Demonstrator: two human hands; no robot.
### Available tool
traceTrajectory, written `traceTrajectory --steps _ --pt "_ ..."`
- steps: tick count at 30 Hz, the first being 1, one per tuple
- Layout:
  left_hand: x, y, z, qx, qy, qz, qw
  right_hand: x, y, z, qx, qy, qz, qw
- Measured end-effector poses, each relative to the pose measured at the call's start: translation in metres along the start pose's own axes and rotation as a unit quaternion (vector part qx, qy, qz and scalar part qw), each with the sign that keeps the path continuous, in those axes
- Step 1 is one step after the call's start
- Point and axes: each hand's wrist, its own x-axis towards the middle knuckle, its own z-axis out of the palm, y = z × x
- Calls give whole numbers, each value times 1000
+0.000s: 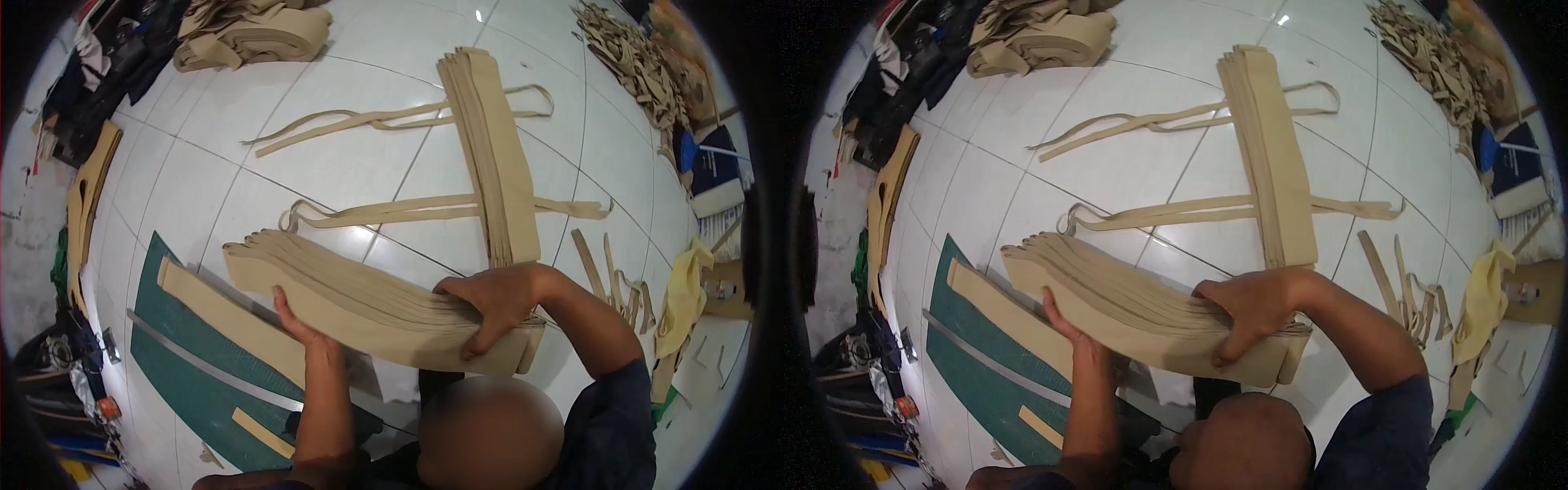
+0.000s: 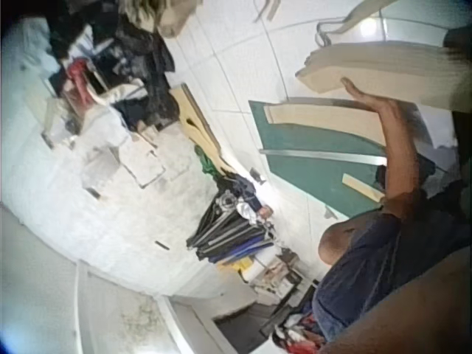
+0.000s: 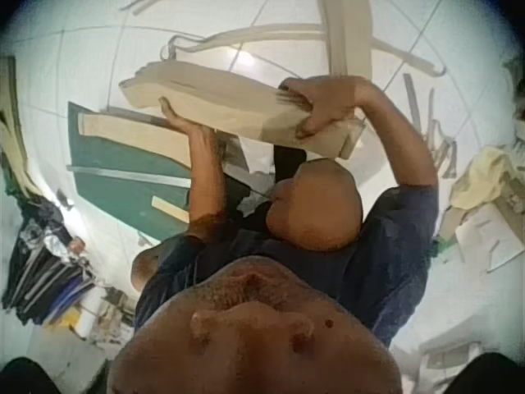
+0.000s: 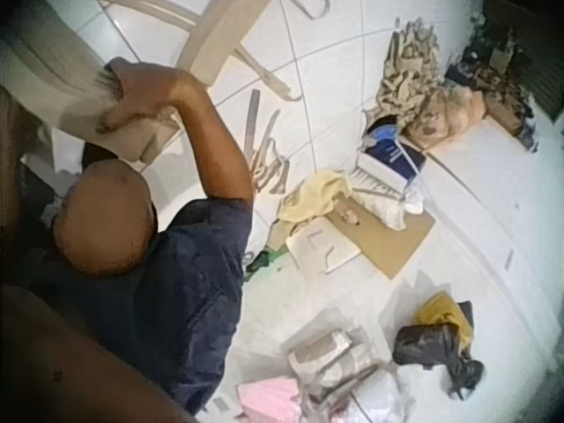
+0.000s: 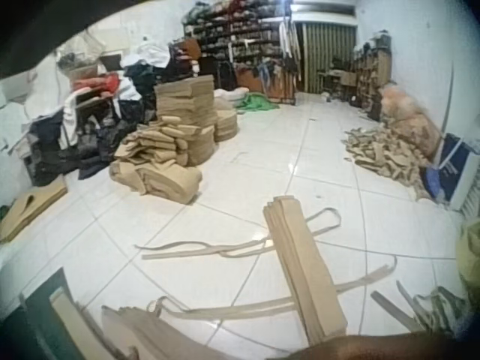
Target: Cutting pieces of fabric using a utility knife and a metal ruler on a cutting mat.
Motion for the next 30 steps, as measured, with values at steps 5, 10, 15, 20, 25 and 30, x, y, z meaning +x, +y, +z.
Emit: traceTrajectory --steps 5,10,15,20,25,30 --pt "-41 16 56 50 -86 52 994 -9 50 25 96 75 -34 992" --pt "-42 48 85 101 3 136 985 27 64 42 187 121 -155 962" --pt "-13 118 68 155 -220 140 953 76 47 40 240 90 -252 933" --pt "42 147 75 126 -295 138 937 82 37 37 250 153 -292 910" --pt "121 32 147 127 -328 -44 935 79 83 46 316 273 -204 886" --pt "147 -50 213 223 -313 -78 920 69 99 39 354 342 -175 853"
